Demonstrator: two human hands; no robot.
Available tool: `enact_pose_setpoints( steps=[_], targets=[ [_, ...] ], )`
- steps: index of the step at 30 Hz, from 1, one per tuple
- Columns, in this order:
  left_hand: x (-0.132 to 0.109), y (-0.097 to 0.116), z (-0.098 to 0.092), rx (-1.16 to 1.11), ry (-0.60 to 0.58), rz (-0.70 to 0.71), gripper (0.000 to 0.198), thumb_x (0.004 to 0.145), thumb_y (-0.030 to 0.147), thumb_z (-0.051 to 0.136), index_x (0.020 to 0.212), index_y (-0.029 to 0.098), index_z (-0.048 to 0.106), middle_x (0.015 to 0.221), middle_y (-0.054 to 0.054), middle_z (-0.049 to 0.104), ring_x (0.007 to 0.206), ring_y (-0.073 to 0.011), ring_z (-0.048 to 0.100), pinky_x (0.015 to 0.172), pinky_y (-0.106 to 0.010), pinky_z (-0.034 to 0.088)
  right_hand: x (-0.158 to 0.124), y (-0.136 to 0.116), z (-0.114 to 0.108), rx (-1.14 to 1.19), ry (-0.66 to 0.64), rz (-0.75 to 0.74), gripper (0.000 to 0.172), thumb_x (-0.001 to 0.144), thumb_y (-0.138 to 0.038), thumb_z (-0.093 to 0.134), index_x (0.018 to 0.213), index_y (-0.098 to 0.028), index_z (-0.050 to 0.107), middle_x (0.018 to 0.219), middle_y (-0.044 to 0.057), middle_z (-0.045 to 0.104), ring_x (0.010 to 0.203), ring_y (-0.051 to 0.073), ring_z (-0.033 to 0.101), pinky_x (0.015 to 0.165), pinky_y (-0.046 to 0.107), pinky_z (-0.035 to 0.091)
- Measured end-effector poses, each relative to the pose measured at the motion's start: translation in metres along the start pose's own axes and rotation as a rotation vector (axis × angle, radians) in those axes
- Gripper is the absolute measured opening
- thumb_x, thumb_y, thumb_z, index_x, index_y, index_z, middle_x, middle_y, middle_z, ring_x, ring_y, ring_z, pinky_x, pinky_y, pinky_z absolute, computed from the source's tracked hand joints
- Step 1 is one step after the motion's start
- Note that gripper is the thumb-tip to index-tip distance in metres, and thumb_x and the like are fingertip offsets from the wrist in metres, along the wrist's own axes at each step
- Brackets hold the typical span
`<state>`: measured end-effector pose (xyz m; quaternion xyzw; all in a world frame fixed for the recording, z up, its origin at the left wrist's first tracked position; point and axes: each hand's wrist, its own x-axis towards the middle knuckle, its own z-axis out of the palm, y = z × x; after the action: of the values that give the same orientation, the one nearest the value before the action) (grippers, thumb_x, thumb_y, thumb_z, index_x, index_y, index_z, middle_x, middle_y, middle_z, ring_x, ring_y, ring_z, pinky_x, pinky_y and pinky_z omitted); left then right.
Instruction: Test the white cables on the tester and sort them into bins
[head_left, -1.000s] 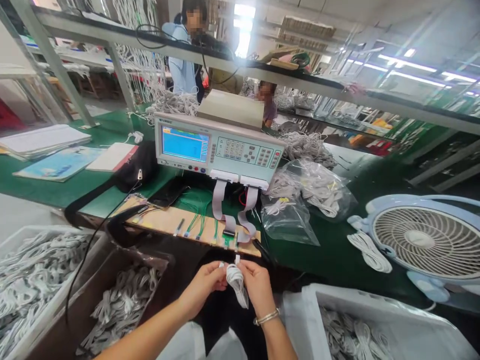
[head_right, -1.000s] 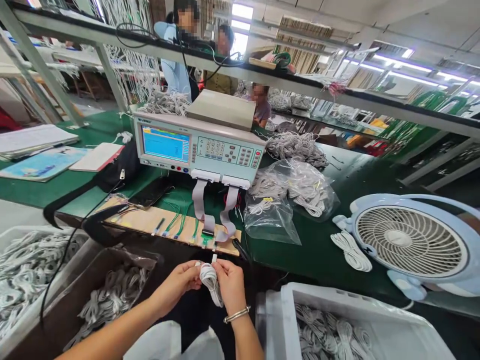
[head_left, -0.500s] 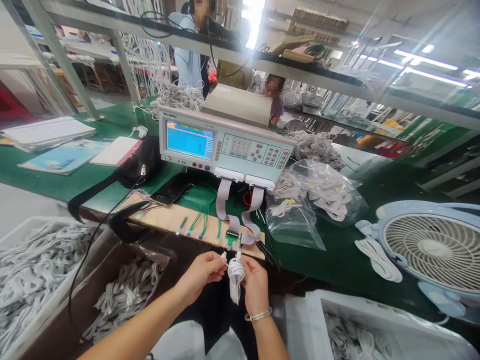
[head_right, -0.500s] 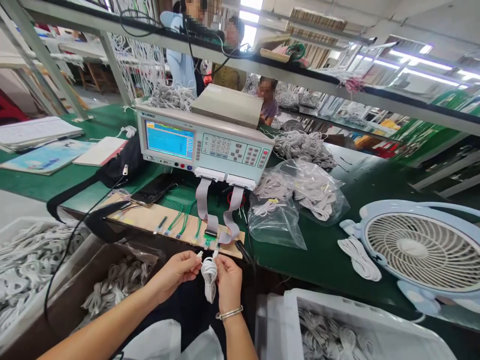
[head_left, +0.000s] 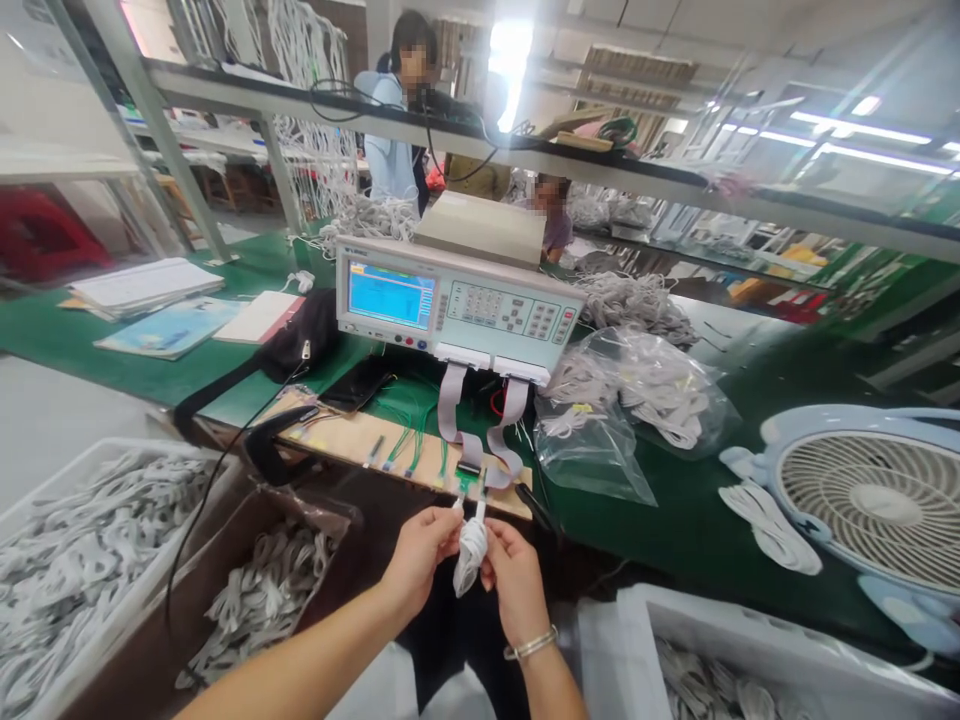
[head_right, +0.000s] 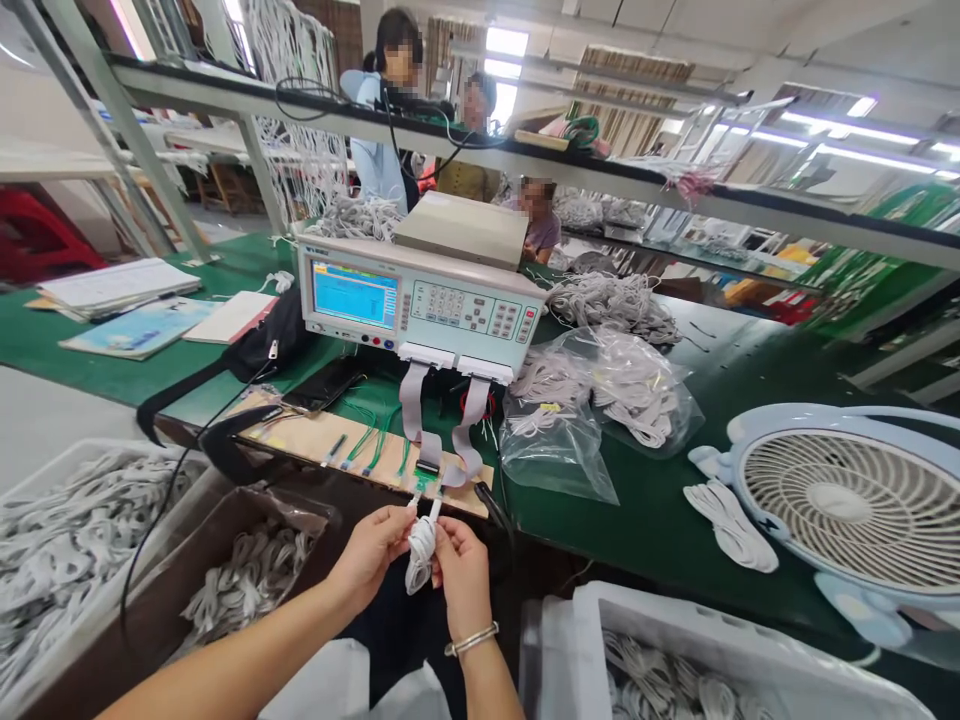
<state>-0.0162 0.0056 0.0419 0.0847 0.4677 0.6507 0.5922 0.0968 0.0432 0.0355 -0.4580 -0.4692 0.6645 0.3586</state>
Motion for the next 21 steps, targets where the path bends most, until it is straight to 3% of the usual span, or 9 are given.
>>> enact_pose_setpoints(
  steps=[6, 8, 12, 16, 21],
  targets=[
    [0.006, 0.000, -0.002, -0.009, -0.004, -0.002, 0.028, 0.057, 0.034, 0.068, 0.060, 0.012, 0.052, 0.055, 0.002, 0.050, 0.049, -0.0053, 0.044, 0.051, -0.018, 0.036, 0.001, -0.003, 0.003, 0.080, -0.024, 0.061, 0.035, 0.064, -0.042, 0.063, 0.081, -0.012, 0.058, 0.042, -0.007, 0.041, 0.035, 0.005, 0.033, 0.030, 0.014, 0.026],
    [0.011, 0.002, -0.005, 0.016, -0.048, -0.009, 0.027, 0.056, 0.033, 0.068, 0.062, 0.011, 0.054, 0.055, 0.001, 0.050, 0.050, -0.0058, 0.044, 0.051, -0.018, 0.035, 0.001, -0.003, 0.005, 0.097, -0.031, 0.056, 0.034, 0.065, -0.042, 0.062, 0.081, -0.012, 0.058, 0.042, -0.007, 0.041, 0.035, 0.004, 0.032, 0.030, 0.015, 0.026],
    [0.015, 0.015, -0.013, 0.133, -0.186, -0.163, 0.029, 0.059, 0.037, 0.066, 0.072, 0.012, 0.058, 0.058, 0.002, 0.048, 0.052, -0.0053, 0.042, 0.051, -0.017, 0.032, 0.000, -0.004, 0.007, 0.079, -0.023, 0.044, 0.035, 0.066, -0.044, 0.061, 0.082, -0.013, 0.058, 0.041, -0.008, 0.039, 0.034, 0.004, 0.031, 0.029, 0.014, 0.025],
    [0.015, 0.027, -0.010, 0.129, -0.275, -0.214, 0.040, 0.065, 0.049, 0.054, 0.082, 0.014, 0.061, 0.065, 0.001, 0.047, 0.052, -0.0042, 0.039, 0.050, -0.016, 0.029, 0.006, -0.008, 0.004, -0.032, -0.002, 0.084, 0.043, 0.063, -0.050, 0.059, 0.085, -0.012, 0.059, 0.037, -0.008, 0.038, 0.030, 0.005, 0.030, 0.026, 0.014, 0.025],
    [0.021, 0.026, 0.000, 0.178, -0.235, -0.155, 0.044, 0.063, 0.053, 0.054, 0.077, 0.012, 0.063, 0.061, 0.001, 0.045, 0.048, -0.0042, 0.035, 0.048, -0.017, 0.026, 0.019, -0.011, 0.003, -0.248, -0.018, 0.064, 0.053, 0.064, -0.058, 0.053, 0.088, -0.011, 0.060, 0.030, -0.007, 0.035, 0.026, 0.006, 0.028, 0.023, 0.015, 0.023]
  ],
)
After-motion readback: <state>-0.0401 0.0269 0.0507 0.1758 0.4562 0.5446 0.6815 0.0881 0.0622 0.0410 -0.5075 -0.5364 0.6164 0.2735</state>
